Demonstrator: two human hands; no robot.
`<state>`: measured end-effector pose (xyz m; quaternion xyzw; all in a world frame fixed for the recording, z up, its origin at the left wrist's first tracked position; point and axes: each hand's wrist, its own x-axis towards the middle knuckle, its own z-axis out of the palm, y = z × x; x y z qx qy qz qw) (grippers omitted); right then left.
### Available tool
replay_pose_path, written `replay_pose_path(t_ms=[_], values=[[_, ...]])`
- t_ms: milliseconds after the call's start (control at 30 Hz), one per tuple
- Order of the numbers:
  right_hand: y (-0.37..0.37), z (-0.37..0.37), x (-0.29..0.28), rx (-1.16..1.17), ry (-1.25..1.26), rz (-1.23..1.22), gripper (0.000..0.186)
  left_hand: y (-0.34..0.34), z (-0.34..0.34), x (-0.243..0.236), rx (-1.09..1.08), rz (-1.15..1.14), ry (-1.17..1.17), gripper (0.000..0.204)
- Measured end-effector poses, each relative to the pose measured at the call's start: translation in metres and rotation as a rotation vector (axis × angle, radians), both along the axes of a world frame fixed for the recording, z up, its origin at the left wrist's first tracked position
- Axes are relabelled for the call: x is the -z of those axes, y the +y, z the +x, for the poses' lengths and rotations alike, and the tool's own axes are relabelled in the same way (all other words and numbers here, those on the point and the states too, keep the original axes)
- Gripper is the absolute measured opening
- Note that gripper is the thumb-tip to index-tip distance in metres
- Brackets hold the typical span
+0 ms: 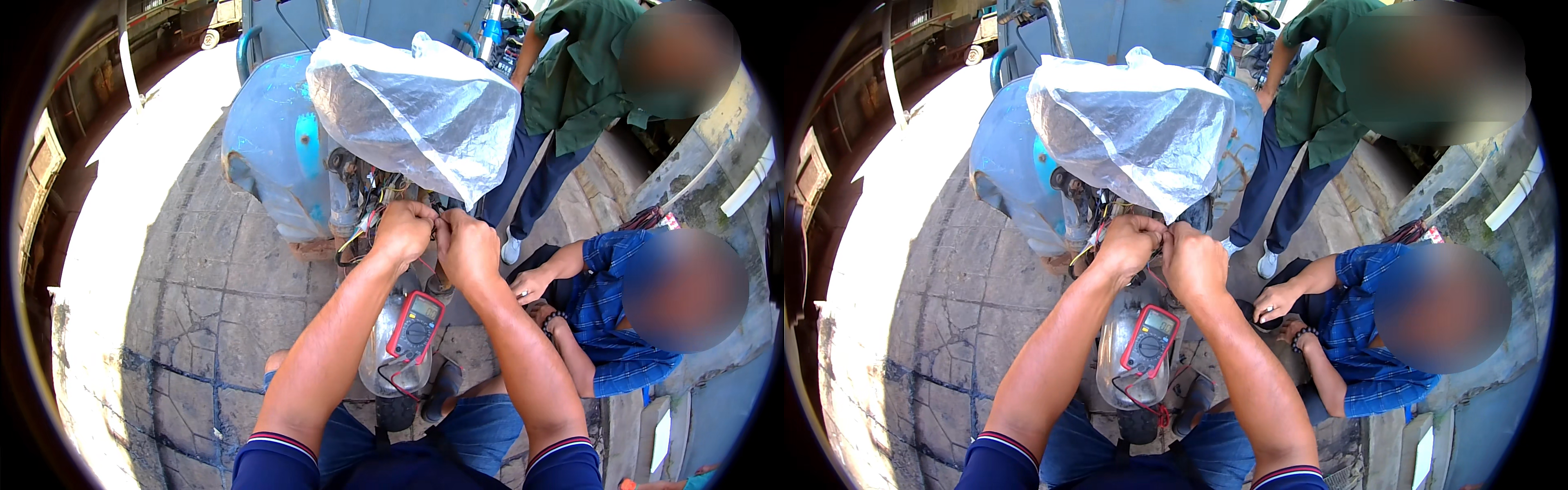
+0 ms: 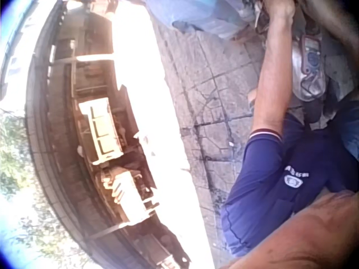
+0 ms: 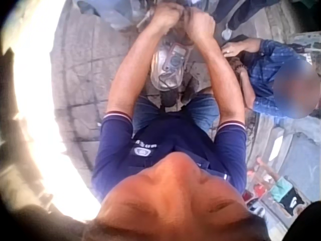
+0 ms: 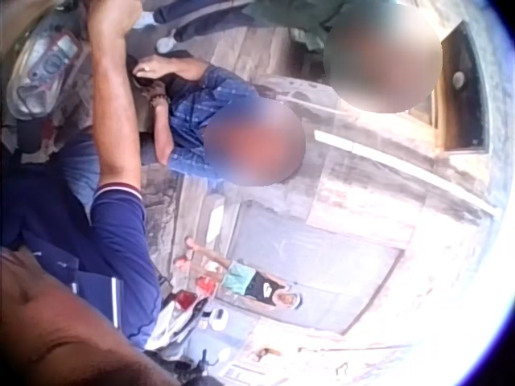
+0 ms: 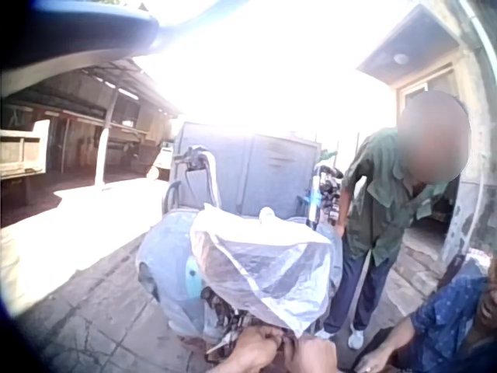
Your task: The person is repairing the electrical wiring of a three-wheeled vehicle. They use a multimeter to test various wires and connectors, and a pair of scissors to cut wires. The person is assisted by two other individuals who observe the process.
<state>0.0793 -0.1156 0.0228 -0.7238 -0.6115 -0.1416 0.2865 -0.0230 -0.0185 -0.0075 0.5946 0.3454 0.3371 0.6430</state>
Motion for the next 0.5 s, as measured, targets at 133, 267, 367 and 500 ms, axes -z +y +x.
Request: replay_pose_path(t_ms=[133, 267, 367, 500], values=[[0.011, 0.01, -0.007, 0.023, 0.907, -0.148, 0.018, -0.012, -0.001, -0.014, -0.019, 0.033, 0.015, 0.014], [0.009, 0.008, -0.021, 0.0, 1.454, -0.232, 0.028, -0.008, -0.003, -0.008, -0.043, -0.017, -0.081, 0.013], [-0.007, 0.003, -0.013, 0.021, 0.486, 0.01, 0.014, -0.01, -0.004, -0.012, -0.071, 0.065, 0.042, 0.013], [-0.009, 0.0, -0.01, -0.104, -0.189, 0.156, 0.011, -0.01, -0.006, -0.012, -0.043, 0.027, -0.008, 0.013]])
